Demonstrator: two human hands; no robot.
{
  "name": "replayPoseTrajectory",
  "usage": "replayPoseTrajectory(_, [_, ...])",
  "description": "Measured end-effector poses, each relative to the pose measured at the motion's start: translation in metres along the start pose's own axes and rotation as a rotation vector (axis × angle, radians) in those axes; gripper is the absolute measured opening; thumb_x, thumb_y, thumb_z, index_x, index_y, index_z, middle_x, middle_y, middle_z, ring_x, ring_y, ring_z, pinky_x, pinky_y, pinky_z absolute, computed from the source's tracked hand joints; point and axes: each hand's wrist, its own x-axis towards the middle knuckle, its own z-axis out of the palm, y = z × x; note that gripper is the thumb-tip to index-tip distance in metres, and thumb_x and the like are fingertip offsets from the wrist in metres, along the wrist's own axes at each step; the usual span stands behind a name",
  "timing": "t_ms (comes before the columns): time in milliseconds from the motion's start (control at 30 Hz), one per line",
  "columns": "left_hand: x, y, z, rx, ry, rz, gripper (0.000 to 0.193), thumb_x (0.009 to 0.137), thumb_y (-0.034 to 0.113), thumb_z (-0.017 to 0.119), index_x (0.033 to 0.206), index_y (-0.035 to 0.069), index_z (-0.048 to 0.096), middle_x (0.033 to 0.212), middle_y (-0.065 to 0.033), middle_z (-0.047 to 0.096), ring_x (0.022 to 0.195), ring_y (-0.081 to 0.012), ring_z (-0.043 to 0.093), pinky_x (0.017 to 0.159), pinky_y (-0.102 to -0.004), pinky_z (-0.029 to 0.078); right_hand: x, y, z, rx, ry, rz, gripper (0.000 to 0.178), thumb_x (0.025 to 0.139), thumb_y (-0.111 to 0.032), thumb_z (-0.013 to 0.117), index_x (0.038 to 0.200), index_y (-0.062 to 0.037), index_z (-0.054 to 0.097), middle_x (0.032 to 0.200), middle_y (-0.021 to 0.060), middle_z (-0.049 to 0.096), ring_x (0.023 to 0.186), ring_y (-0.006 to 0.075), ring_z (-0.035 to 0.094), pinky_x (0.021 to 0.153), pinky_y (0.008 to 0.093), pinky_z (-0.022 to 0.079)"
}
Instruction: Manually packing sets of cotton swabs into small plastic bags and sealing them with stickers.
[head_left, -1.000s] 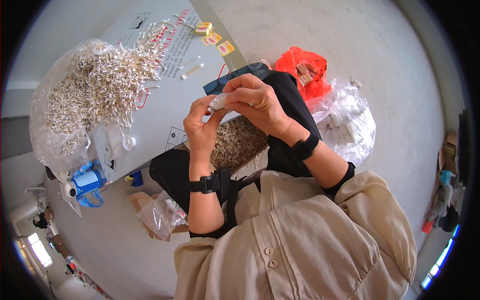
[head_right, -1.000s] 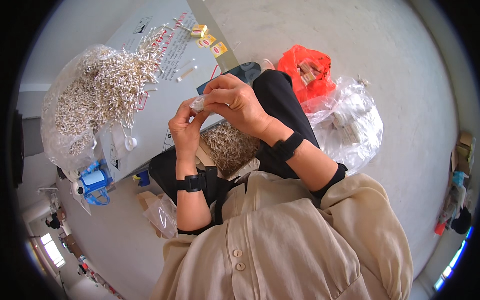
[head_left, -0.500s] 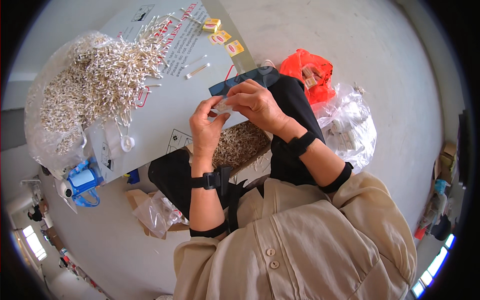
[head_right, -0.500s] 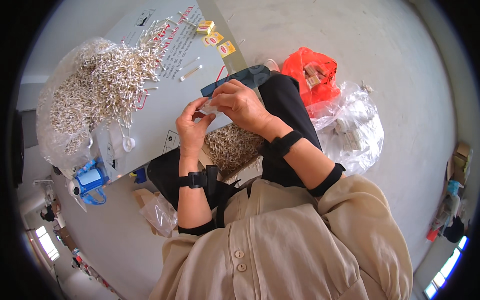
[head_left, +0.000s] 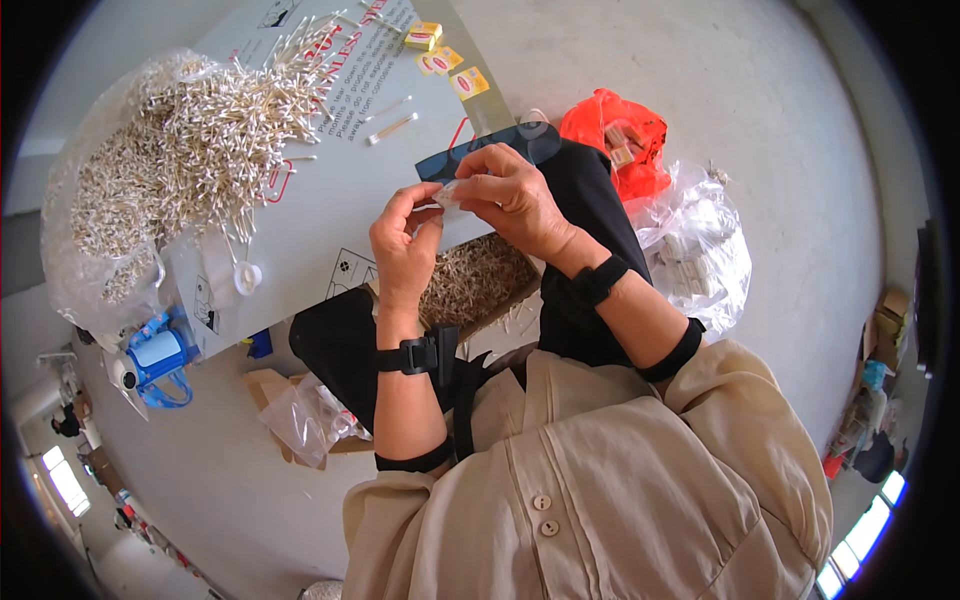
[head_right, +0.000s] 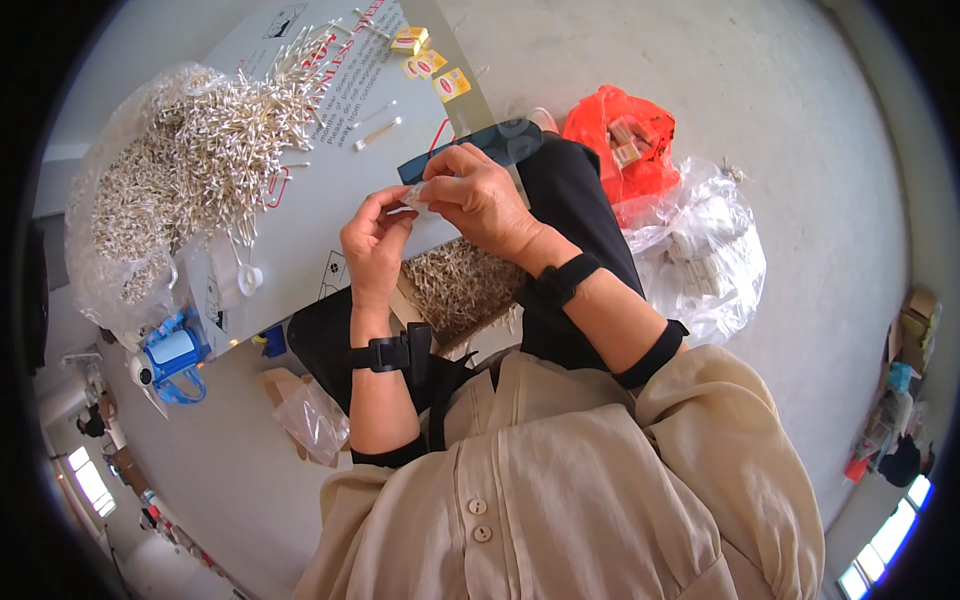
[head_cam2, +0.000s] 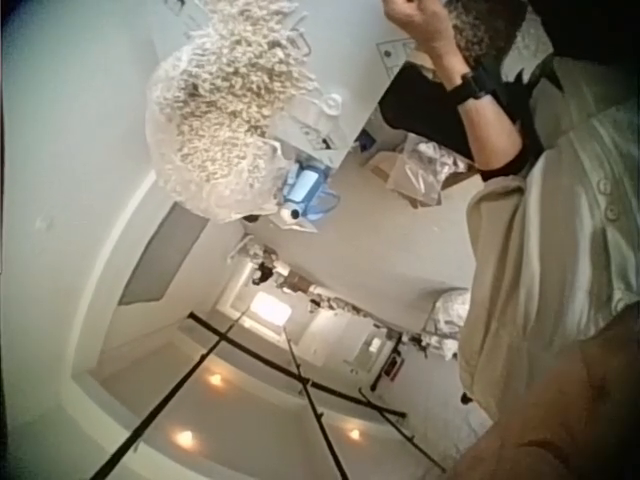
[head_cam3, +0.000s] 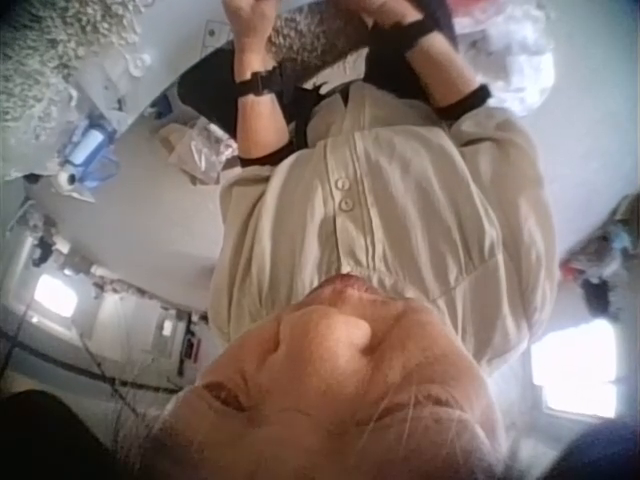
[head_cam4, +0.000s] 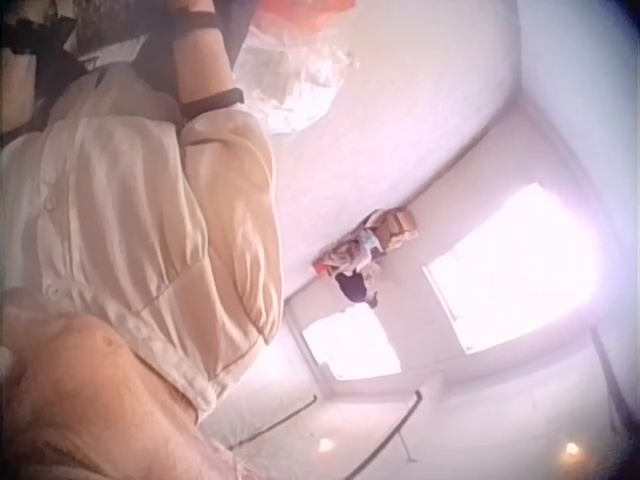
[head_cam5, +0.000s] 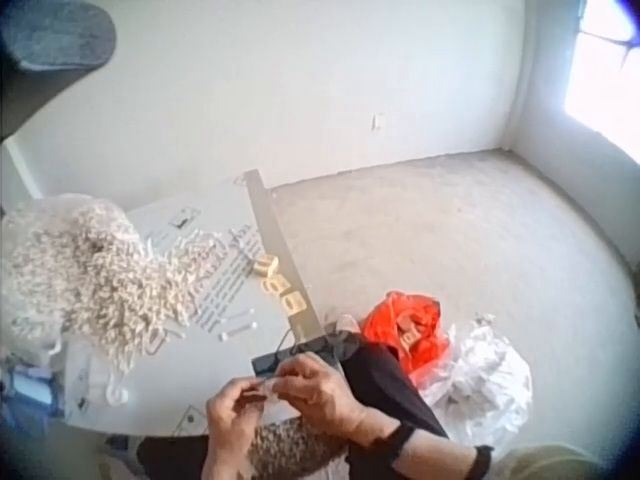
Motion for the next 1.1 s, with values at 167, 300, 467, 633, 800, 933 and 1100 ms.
replayPoseTrajectory(167, [0.006,0.003,0.006,0.011,0.048,0.034,0.016,0.085,0.000,0.065,0.101,-0.003,0.065,0.089,-0.0048,0.067,0.077,-0.0090,0.062,0.070,-0.0231,0.050,0.002,0.001,-0.001,-0.048,-0.035,-0.040,0.023,0.069,0.001,0.074,0.089,-0.0089,0.070,0.095,0.0057,0.061,0.089,0.0252,0.059,0.073,0.0336,0.050])
replayPoseTrajectory(300, [0.013,0.009,0.008,0.162,0.058,0.000,0.008,0.086,0.003,0.066,0.093,-0.002,0.067,0.078,-0.0015,0.066,0.068,-0.0062,0.059,0.065,-0.0219,0.049,0.002,0.002,-0.003,-0.092,-0.059,-0.081,0.021,0.070,0.000,0.074,0.089,-0.0081,0.068,0.094,0.0059,0.061,0.087,0.0255,0.059,0.071,0.0339,0.050])
replayPoseTrajectory(467, [0.017,0.008,0.005,0.176,0.059,-0.060,0.006,0.087,0.001,0.065,0.091,-0.002,0.069,0.075,-0.0003,0.065,0.066,-0.0054,0.057,0.065,-0.0214,0.050,0.000,0.001,-0.003,-0.104,-0.027,-0.079,0.021,0.070,-0.001,0.074,0.090,-0.0067,0.068,0.092,0.0066,0.061,0.085,0.0260,0.059,0.072,0.0354,0.051])
replayPoseTrajectory(633, [0.019,0.004,0.001,0.227,0.040,-0.063,0.006,0.087,0.001,0.065,0.090,-0.003,0.067,0.074,0.0002,0.064,0.066,-0.0063,0.058,0.064,-0.0228,0.050,0.000,0.003,-0.003,-0.164,-0.023,-0.083,0.017,0.071,-0.005,0.073,0.087,-0.0082,0.070,0.090,0.0057,0.061,0.086,0.0267,0.059,0.072,0.0366,0.052])
replayPoseTrajectory(800, [0.022,0.021,0.003,0.379,-0.012,0.086,0.008,0.082,-0.002,0.068,0.090,-0.002,0.067,0.082,-0.0025,0.067,0.071,-0.0089,0.059,0.063,-0.0255,0.049,0.002,0.005,-0.005,-0.162,-0.035,-0.069,0.015,0.072,-0.006,0.072,0.087,-0.0074,0.070,0.090,0.0055,0.064,0.086,0.0262,0.060,0.072,0.0352,0.052])
replayPoseTrajectory(933, [0.023,0.016,-0.006,0.610,-0.073,0.329,0.015,0.074,-0.006,0.069,0.087,0.000,0.066,0.087,-0.0071,0.065,0.075,-0.0176,0.061,0.064,-0.0282,0.049,0.004,0.004,-0.007,-0.126,-0.049,-0.065,0.015,0.073,-0.005,0.074,0.087,-0.0056,0.070,0.092,0.0066,0.065,0.085,0.0258,0.060,0.071,0.0346,0.052])
replayPoseTrajectory(1100, [0.027,0.021,-0.002,0.721,-0.034,0.493,0.013,0.073,-0.007,0.067,0.082,0.001,0.062,0.080,-0.0087,0.060,0.072,-0.0234,0.060,0.064,-0.0321,0.048,0.012,0.004,-0.008,-0.154,-0.025,-0.125,0.010,0.073,-0.004,0.073,0.082,-0.0036,0.068,0.087,0.0072,0.068,0.082,0.0255,0.061,0.072,0.0334,0.052])
